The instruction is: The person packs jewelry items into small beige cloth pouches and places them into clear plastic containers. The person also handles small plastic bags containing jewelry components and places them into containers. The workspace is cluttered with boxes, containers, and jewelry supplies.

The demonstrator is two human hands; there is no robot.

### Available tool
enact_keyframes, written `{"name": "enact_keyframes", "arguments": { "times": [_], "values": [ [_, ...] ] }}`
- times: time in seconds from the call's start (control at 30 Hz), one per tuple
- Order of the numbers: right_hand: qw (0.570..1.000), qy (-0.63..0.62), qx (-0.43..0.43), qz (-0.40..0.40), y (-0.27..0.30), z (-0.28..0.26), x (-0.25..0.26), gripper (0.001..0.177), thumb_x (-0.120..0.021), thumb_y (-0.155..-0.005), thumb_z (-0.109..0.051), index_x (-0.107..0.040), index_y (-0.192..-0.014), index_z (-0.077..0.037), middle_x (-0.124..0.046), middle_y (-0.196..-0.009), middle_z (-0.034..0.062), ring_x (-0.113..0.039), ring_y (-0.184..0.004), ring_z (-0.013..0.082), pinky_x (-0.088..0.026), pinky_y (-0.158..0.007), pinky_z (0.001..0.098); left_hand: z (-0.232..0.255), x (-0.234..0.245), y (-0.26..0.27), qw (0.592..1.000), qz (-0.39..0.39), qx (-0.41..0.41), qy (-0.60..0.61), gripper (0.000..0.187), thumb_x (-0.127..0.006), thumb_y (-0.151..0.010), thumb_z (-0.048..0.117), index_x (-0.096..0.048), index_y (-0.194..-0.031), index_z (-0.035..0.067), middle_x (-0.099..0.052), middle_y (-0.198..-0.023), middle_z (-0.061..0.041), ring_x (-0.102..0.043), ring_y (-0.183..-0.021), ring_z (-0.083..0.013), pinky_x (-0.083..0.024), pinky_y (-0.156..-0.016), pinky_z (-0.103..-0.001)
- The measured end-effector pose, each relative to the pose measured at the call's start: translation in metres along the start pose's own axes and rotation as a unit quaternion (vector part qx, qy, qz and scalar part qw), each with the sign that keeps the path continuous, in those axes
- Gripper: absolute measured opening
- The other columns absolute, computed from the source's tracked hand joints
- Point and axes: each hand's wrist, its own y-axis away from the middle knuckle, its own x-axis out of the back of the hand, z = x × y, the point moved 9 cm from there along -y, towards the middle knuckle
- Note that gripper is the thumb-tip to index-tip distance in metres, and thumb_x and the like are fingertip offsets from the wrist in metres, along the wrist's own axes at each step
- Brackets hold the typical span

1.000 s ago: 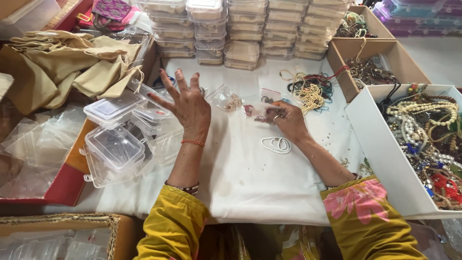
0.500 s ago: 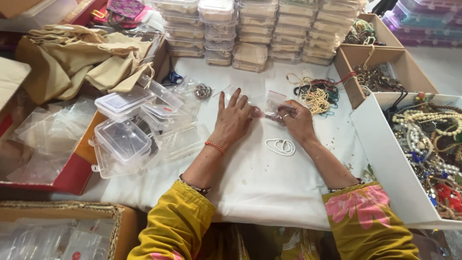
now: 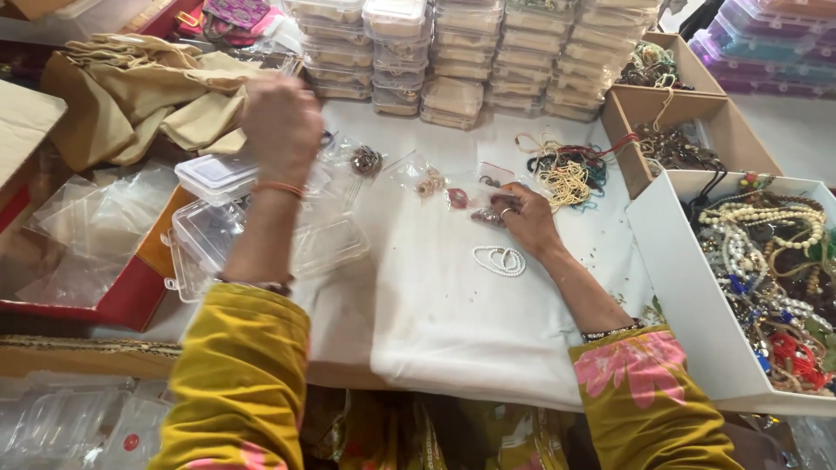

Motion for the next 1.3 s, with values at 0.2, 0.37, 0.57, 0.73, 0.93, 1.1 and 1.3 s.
{"name": "enact_keyframes", "arguments": {
  "times": [0.2,0.37,0.57,0.73,0.93,1.1,1.3],
  "values": [
    [0.998,0.065,0.006,0.013,0.004,-0.012,0.001,0.021,-0.068,-0.095,-0.009,-0.070,-0.115,-0.004,-0.076,-0.100,0.0050,-0.068,-0.083,0.0087,-0.059,-0.070,0.0253,-0.123,-0.003,0.005,0.947,-0.154,0.187,-0.211,0.041,-0.066,-0.091,0.042,-0.073,-0.104,0.003,-0.065,-0.127,-0.016,-0.052,-0.122,-0.0356,-0.045,-0.093,-0.061],
    [0.994,0.104,0.030,0.018,0.005,-0.017,0.002,0.024,-0.068,-0.094,-0.013,-0.070,-0.116,-0.004,-0.077,-0.100,0.0061,-0.069,-0.084,0.0101,-0.057,-0.073,0.0275,-0.159,-0.021,0.025,0.914,-0.270,0.269,-0.137,0.052,-0.059,-0.098,0.051,-0.072,-0.117,0.004,-0.065,-0.126,-0.018,-0.047,-0.130,-0.0357,-0.028,-0.106,-0.067],
    [0.986,0.164,0.033,0.026,0.008,-0.026,0.003,0.024,-0.070,-0.093,-0.016,-0.071,-0.115,-0.006,-0.078,-0.098,0.0089,-0.071,-0.081,0.0135,-0.056,-0.074,0.0302,-0.111,0.013,0.018,0.913,-0.292,0.278,-0.068,0.049,-0.061,-0.097,0.054,-0.078,-0.118,0.014,-0.068,-0.132,-0.012,-0.050,-0.138,-0.0322,-0.035,-0.117,-0.056],
    [0.984,0.172,0.041,0.029,0.008,-0.029,0.002,0.025,-0.070,-0.094,-0.018,-0.071,-0.116,-0.006,-0.078,-0.097,0.0095,-0.071,-0.080,0.0135,-0.056,-0.074,0.0305,-0.152,-0.029,0.024,0.920,-0.274,0.250,-0.125,0.059,-0.065,-0.093,0.059,-0.074,-0.112,0.004,-0.066,-0.121,-0.016,-0.047,-0.129,-0.0361,-0.028,-0.107,-0.063],
    [0.988,0.150,0.024,0.028,0.009,-0.029,0.002,0.024,-0.071,-0.093,-0.017,-0.071,-0.115,-0.006,-0.079,-0.098,0.0087,-0.072,-0.081,0.0134,-0.057,-0.074,0.0303,-0.102,0.031,-0.015,0.978,-0.062,0.132,-0.150,0.032,-0.075,-0.092,0.037,-0.076,-0.105,0.008,-0.074,-0.106,-0.011,-0.062,-0.112,-0.0318,-0.034,-0.103,-0.062],
    [0.989,0.138,0.042,0.027,0.008,-0.027,0.001,0.023,-0.071,-0.092,-0.014,-0.071,-0.114,-0.005,-0.078,-0.098,0.0083,-0.073,-0.083,0.0122,-0.057,-0.076,0.0289,0.019,0.114,-0.032,0.981,0.186,-0.026,0.036,0.005,-0.081,-0.097,0.006,-0.080,-0.099,0.011,-0.078,-0.098,-0.005,-0.070,-0.081,-0.0165,-0.053,-0.076,-0.034],
    [0.998,0.044,0.029,0.022,-0.001,-0.001,0.003,0.021,-0.069,-0.095,-0.015,-0.070,-0.113,-0.004,-0.078,-0.099,0.0075,-0.071,-0.088,0.0101,-0.058,-0.077,0.0267,0.116,0.044,-0.006,0.823,-0.004,0.051,0.565,0.032,-0.065,-0.089,-0.010,-0.079,-0.113,0.007,-0.080,-0.108,-0.008,-0.075,-0.093,-0.0114,-0.061,-0.085,-0.024]
  ]
}}
